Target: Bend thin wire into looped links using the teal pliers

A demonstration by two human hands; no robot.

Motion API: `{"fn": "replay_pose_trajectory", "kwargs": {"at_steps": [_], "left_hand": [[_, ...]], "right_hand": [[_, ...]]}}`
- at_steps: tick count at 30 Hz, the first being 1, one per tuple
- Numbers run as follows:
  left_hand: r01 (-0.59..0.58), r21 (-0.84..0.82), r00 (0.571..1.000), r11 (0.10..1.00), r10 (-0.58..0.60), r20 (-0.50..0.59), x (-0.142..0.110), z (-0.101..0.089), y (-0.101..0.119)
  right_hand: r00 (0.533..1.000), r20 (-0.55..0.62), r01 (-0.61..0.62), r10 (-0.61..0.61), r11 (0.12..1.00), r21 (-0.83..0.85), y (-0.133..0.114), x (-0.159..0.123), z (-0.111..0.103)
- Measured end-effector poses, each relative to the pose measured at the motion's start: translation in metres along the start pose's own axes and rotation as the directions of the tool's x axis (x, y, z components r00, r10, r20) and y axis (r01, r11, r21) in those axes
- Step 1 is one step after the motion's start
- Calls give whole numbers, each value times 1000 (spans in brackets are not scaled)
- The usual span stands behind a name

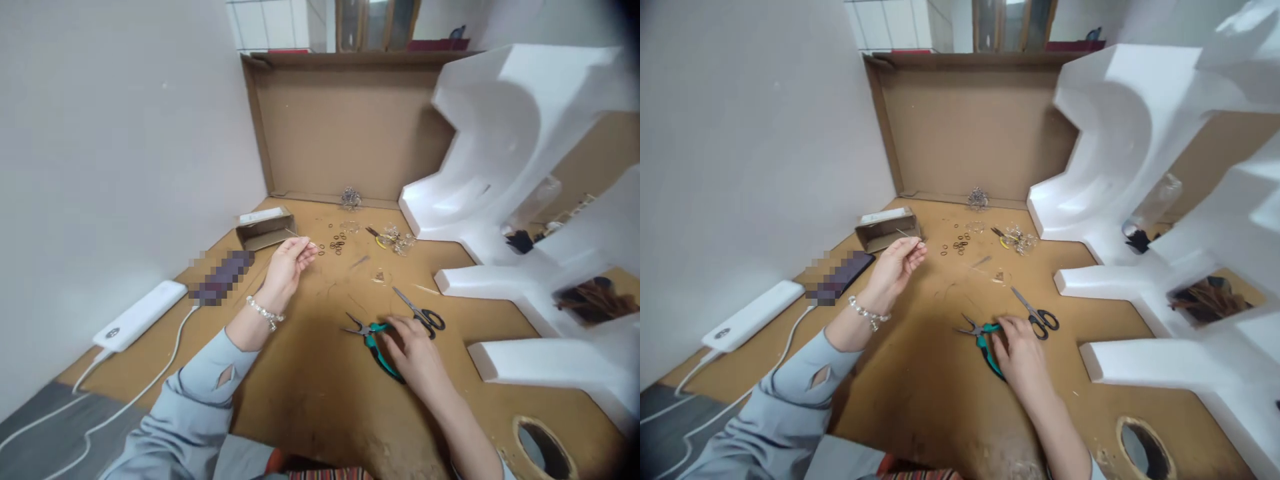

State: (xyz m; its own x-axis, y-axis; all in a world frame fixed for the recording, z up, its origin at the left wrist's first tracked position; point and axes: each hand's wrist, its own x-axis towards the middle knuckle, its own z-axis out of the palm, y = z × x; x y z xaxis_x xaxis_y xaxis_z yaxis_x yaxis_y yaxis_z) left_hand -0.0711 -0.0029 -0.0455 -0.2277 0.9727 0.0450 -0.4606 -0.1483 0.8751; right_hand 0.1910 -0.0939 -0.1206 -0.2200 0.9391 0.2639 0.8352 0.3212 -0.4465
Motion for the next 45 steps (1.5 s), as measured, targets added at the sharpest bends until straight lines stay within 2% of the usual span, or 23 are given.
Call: {"fn": "replay_pose_trajectory", "kwargs": {"at_steps": [3, 6, 9, 14, 17, 19, 20, 21, 22, 24, 25, 26, 28, 31, 36, 41, 45], "left_hand": [[68, -150, 990, 986, -85, -109, -5, -16, -21], [117, -207, 980, 971, -147, -135, -10, -15, -39], [100, -195, 987, 976, -122, -101, -13, -1, -45], [-7, -175, 1000, 984, 6, -10, -16, 32, -37], [-68, -186, 997, 980, 75, 32, -19, 49, -30], [-113, -188, 992, 976, 123, 42, -21, 57, -25], [-140, -184, 988, 973, 150, 42, -22, 59, -23], [-173, -176, 982, 969, 182, 40, -22, 61, -21], [-210, -160, 975, 965, 218, 38, -22, 62, -20], [-286, -115, 956, 951, 292, 35, -24, 64, -19], [-317, -90, 946, 944, 322, 39, -24, 64, -20], [-342, -67, 937, 937, 346, 45, -25, 63, -20], [-378, -35, 923, 925, 380, 59, -27, 62, -21], [-434, -12, 898, 901, 433, 81, -30, 61, -20], [-510, 14, 857, 860, 506, 97, -34, 59, -16], [-598, 29, 793, 801, 587, 166, -39, 59, -20], [-588, 37, 797, 808, 571, 197, -42, 60, -23]], "right_hand": [[994, 70, 96, -85, 982, -165, -10, -8, 0], [981, 176, 132, -84, 949, -287, -19, -13, 0], [971, 229, 151, -68, 917, -369, -26, -11, -2], [964, 266, 136, -20, 895, -426, -33, 1, -1], [973, 230, 57, 27, 935, -350, -28, 6, 0], [976, 202, -46, 82, 983, -175, -23, 7, -6], [972, 205, -108, 111, 994, -25, -21, 8, -11], [964, 233, -169, 128, 972, 166, -20, 9, -16], [952, 282, -227, 124, 900, 371, -21, 11, -23], [917, 399, -324, 21, 623, 712, -27, 15, -35], [901, 432, -363, -32, 485, 795, -32, 18, -39], [894, 446, -394, -52, 383, 835, -37, 22, -42], [897, 441, -416, -39, 266, 870, -47, 31, -43], [899, 432, -410, -66, 214, 886, -58, 46, -40], [902, 406, -372, -146, 213, 903, -67, 67, -41], [894, 411, -386, -179, 159, 909, -68, 77, -44], [897, 396, -375, -196, 137, 917, -64, 79, -44]]}}
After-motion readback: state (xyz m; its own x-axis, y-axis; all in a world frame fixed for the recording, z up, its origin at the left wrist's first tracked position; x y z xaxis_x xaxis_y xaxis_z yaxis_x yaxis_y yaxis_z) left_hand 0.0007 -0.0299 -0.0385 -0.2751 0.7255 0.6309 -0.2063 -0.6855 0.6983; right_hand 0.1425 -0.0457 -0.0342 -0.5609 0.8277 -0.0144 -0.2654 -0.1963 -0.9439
